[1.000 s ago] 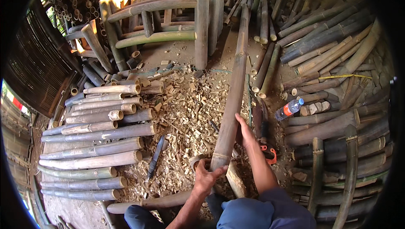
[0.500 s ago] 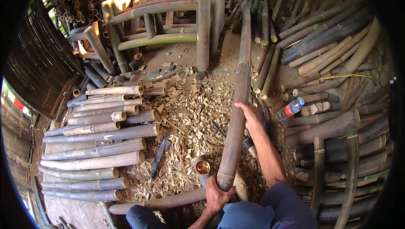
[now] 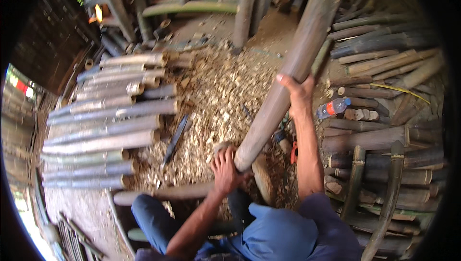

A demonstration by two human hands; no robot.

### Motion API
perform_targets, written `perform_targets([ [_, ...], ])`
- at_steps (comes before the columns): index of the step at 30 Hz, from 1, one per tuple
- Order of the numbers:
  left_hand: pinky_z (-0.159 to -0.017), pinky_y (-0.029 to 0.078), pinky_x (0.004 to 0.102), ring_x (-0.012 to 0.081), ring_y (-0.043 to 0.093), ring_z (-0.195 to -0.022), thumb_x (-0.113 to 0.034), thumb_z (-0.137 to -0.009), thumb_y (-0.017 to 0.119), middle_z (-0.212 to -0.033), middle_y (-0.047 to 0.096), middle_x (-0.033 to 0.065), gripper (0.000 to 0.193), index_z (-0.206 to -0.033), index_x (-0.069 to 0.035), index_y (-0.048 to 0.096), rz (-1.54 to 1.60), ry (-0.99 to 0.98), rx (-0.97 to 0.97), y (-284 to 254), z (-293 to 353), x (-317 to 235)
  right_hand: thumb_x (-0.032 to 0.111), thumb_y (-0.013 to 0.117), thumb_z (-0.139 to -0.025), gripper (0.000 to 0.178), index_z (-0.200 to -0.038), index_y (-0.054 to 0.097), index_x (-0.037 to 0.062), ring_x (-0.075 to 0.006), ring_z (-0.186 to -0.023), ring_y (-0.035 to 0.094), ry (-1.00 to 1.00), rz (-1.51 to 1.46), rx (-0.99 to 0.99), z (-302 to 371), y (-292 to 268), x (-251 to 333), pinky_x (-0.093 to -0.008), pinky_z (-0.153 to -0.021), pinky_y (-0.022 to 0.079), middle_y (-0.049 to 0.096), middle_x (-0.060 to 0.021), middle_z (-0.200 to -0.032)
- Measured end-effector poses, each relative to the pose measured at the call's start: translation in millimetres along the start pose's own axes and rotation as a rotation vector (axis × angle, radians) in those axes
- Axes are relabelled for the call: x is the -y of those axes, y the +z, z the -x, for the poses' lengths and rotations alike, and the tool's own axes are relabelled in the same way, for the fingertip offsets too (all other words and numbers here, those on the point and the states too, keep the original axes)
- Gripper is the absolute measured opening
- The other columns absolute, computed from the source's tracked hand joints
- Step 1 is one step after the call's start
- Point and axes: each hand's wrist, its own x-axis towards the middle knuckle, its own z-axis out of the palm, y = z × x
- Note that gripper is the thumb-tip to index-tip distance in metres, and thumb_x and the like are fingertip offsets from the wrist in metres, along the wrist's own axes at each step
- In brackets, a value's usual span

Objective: The person carves a socket into a bamboo pole and fits a joint piece into it.

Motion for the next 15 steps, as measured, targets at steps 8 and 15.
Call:
perform_targets([
  [8,-0.115,0.043,0.0492,0.0335,0.052,-0.134,-0.041,-0.079,0.085,-0.145,0.051,0.0221,0.085,-0.146,-0.003,0.05,0.704,0.29,0.08,-180.2,-134.6,-42.1,0.025,0.087,-0.074,0.083,-0.137,0.041,-0.0026,-0.0244,-0.098,0.065,-0.318,0.112,0.03,54.6,45.5,56.0,-0.0398,-0.089,0.055,0.06,-0.015,-0.114],
  [15,-0.096,0.055,0.0463,0.0303,0.063,-0.122,-0.043,-0.066,0.096,-0.128,0.063,0.0264,0.098,-0.137,0.007,0.051,0.67,0.647,-0.096,-260.5,-108.6,-195.8,0.024,0.092,-0.072,0.092,-0.14,0.038,-0.0026,-0.0218,-0.113,0.057,-0.402,0.068,0.11,112.6,57.0,40.5,-0.0367,-0.1,0.047,0.054,-0.0127,-0.123],
])
